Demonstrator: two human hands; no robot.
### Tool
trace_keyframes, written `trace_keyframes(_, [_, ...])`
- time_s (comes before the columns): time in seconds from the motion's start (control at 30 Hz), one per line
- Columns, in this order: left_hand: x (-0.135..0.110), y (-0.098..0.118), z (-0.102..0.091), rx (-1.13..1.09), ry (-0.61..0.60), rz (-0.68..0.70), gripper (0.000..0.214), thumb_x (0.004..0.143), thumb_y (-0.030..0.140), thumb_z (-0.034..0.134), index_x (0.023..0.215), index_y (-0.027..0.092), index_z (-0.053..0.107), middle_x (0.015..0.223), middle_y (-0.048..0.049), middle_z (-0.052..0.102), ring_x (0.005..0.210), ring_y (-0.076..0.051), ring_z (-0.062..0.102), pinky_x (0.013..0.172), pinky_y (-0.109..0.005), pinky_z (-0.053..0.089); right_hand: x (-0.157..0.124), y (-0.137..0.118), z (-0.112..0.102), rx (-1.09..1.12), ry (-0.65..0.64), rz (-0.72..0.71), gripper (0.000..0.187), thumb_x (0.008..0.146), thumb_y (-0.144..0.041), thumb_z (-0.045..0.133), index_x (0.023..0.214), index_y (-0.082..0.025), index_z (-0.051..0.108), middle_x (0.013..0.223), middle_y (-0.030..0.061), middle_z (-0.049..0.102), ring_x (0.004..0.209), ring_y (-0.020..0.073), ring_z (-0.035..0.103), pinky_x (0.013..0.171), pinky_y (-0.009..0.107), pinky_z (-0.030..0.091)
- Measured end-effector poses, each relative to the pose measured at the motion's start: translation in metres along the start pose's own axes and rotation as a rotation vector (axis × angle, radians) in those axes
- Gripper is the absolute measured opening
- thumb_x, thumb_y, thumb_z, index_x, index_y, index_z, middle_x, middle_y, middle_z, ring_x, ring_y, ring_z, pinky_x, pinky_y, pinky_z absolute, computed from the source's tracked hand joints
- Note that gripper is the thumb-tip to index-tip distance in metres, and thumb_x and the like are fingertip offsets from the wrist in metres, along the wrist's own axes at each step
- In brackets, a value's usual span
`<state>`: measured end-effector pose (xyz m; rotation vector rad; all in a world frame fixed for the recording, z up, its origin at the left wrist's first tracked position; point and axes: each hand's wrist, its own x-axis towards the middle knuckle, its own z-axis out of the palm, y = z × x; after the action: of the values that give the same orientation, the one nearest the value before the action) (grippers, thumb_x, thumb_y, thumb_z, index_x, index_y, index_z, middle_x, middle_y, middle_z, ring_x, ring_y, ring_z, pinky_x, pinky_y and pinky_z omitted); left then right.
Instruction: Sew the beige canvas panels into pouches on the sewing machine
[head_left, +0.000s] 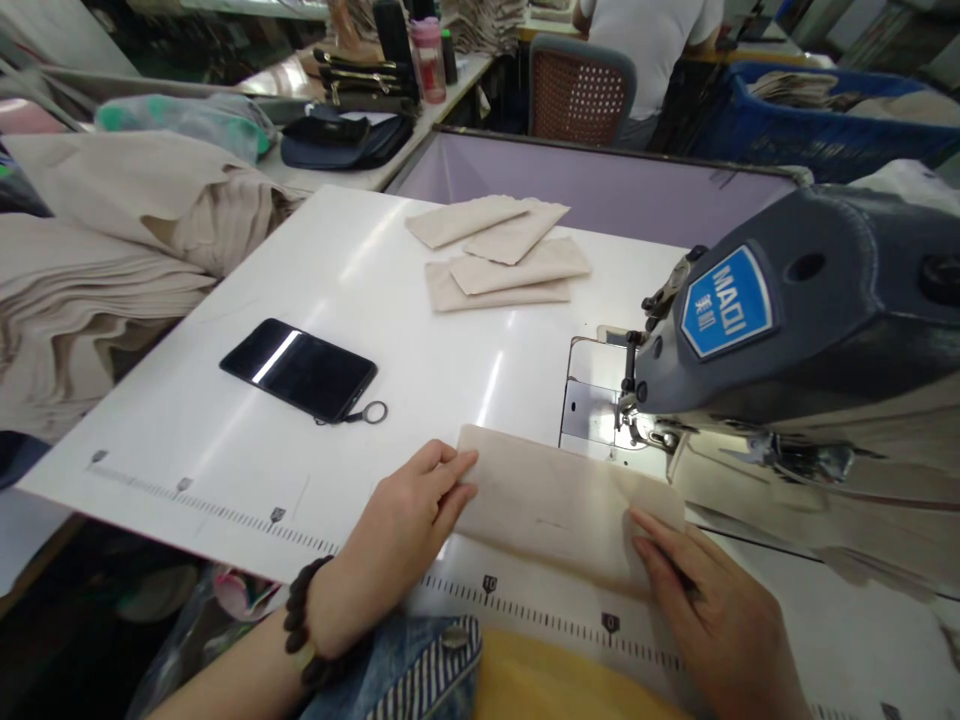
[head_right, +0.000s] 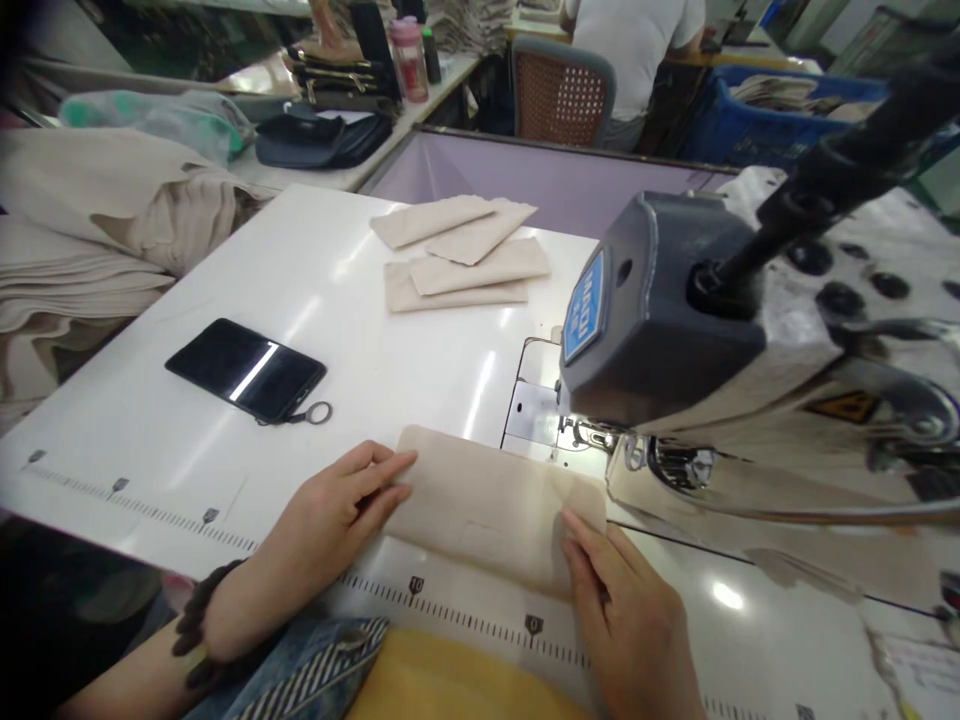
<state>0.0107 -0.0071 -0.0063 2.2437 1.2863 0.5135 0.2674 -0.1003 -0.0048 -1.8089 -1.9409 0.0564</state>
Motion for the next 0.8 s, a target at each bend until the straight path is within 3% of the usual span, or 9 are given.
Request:
trace_keyframes(0.4, [0.0035,0.0023,-0.0003,0.021,-0.012,-0.03,0.027,0.089,0.021,0.043,0.112,0.015,0.057,0.09,-0.0036,0.059,0.074,-0.013,0.06,0.068,-0.024,0.052,-0.0016,0.0043,0.0038,-0.048,-0.01,0.014,0.036,0.092,-0.033,0.039,0.094,-0.013,0.069,0.089,0.0074,0.072,0.08,0.0184,0.068,0.069,0.027,0.055])
trace_keyframes(0.8, [0.0061,-0.001,0.002,0.107,0.004,0.0,0.028,0.091,0.025,0.04,0.11,0.016,0.058,0.086,-0.0026,0.059,0.068,-0.012,0.06,0.063,-0.022,0.051,-0.0016,0.0031,0.0034,0.038,-0.042,0.074,0.03,0.09,-0.028,0.042,0.097,-0.014,0.068,0.086,0.0088,0.071,0.079,0.0191,0.068,0.065,0.025,0.055])
